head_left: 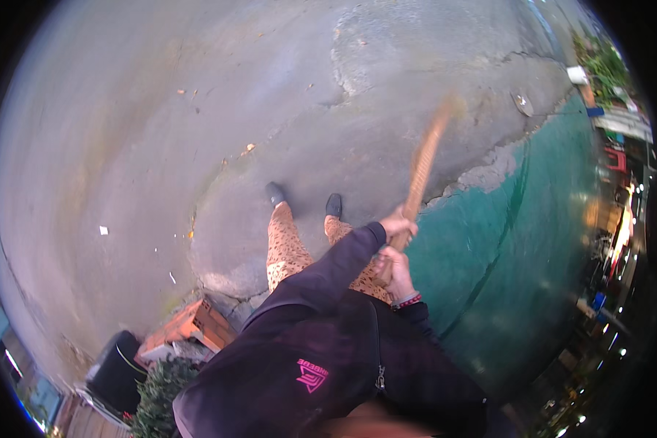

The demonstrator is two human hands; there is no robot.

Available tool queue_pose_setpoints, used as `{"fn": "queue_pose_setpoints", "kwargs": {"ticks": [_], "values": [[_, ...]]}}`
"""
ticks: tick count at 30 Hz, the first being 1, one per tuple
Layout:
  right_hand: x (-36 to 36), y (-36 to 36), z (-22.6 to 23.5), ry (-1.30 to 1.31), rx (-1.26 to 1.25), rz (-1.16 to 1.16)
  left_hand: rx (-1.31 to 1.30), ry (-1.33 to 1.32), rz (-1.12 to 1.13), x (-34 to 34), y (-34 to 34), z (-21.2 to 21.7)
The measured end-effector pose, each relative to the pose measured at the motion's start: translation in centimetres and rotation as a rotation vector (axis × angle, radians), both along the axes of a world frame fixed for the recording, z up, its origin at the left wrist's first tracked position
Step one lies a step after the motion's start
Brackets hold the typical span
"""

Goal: The person sweeps a concrete outdoor area with a traditional broom, gathering leaves and debris into a pile. They move around the space, sweeping different sections and occasionally adjusting their position.

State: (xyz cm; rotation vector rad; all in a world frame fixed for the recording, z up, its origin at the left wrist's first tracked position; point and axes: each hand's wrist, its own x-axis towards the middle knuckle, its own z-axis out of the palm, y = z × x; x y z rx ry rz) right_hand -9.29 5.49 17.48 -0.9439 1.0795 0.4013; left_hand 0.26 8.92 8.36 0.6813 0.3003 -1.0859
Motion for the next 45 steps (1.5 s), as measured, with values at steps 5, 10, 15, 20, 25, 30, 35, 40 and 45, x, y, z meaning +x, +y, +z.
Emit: {"fn": "queue_pose_setpoints", "kwargs": {"ticks": [5,10,15,20,25,30,35,40,45], "values": [[1.4,-0.3,-4.4,0.292,0.108,-0.226,0.198,-0.2,-0.544,-2.8,-2.2,-7.7],[5.5,12.4,-8.3,0.37,0.285,0.119,0.266,0.4,-0.103,-2.2,15.5,-11.2],[11.2,23.0,-10.0,0.188,0.421,0.556,0.57,0.373,0.36,2.7,31.4,-9.8],[18.1,13.2,-9.7,0.054,0.632,0.587,0.836,0.042,0.549,10.1,24.7,-7.8],[10.1,3.4,-3.4,-0.006,0.423,0.245,0.653,-0.085,-0.095,9.1,12.5,-0.7],[3.3,-6.9,1.2,-0.013,0.015,-0.362,0.187,-0.199,-0.784,14.1,4.2,2.6],[4.1,-26.6,-4.0,-0.101,-0.085,-0.815,0.5,-0.597,-0.647,24.4,10.4,-2.8],[5.2,-45.8,-13.4,-0.06,0.078,-1.33,1.216,-0.132,-0.385,25.5,31.5,-4.5],[20.1,-43.3,-20.8,0.202,-0.124,-0.797,1.39,-0.489,-1.451,21.0,41.8,-1.9]]}}
